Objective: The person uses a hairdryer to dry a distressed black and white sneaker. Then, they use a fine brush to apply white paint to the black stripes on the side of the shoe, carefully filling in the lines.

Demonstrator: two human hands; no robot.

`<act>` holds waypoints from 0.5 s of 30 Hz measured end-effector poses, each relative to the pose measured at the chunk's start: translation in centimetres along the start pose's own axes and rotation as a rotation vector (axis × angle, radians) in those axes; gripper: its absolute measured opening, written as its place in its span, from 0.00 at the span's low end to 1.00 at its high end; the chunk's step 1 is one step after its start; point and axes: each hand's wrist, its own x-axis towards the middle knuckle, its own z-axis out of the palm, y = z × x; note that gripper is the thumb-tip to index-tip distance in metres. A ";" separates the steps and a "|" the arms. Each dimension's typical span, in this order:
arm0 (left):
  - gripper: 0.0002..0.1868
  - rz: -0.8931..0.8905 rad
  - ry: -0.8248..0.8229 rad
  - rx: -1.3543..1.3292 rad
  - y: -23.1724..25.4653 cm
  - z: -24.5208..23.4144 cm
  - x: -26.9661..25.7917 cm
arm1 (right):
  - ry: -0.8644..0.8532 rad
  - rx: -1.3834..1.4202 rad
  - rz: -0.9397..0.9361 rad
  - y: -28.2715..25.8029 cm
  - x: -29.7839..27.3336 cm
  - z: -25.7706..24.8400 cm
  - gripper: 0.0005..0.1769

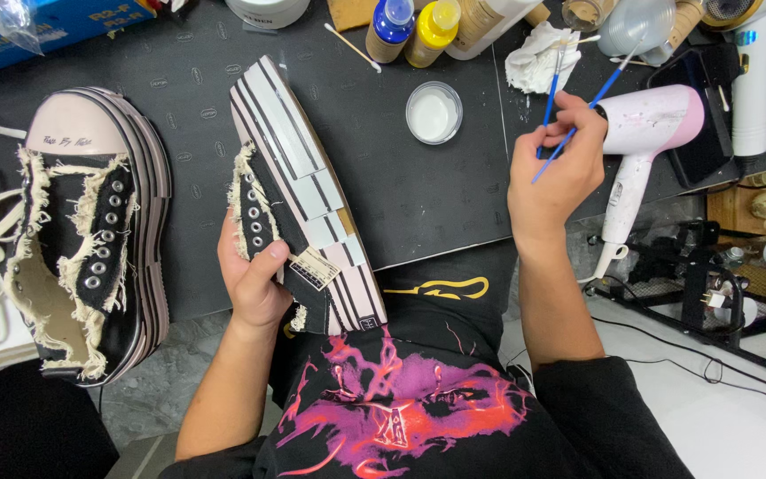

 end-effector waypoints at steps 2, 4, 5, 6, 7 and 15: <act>0.37 0.004 0.005 0.000 0.0 0.0 -0.1 | -0.046 0.015 -0.001 -0.3 0.5 0.5 0.20; 0.37 0.008 0.003 0.001 0.0 0.0 0.1 | -0.106 0.015 0.019 -1.0 0.9 0.7 0.22; 0.37 0.009 0.004 0.001 0.0 0.0 0.1 | -0.105 0.007 0.025 -1.3 1.2 0.6 0.23; 0.38 0.011 0.004 0.001 0.0 0.0 0.1 | -0.104 0.000 0.031 -1.7 1.5 0.6 0.23; 0.37 0.010 0.002 0.001 0.0 0.0 0.0 | -0.104 -0.009 0.038 -2.0 1.6 0.5 0.23; 0.38 0.008 -0.014 -0.026 0.0 0.0 0.1 | 0.084 0.284 -0.009 -3.5 0.9 -0.6 0.12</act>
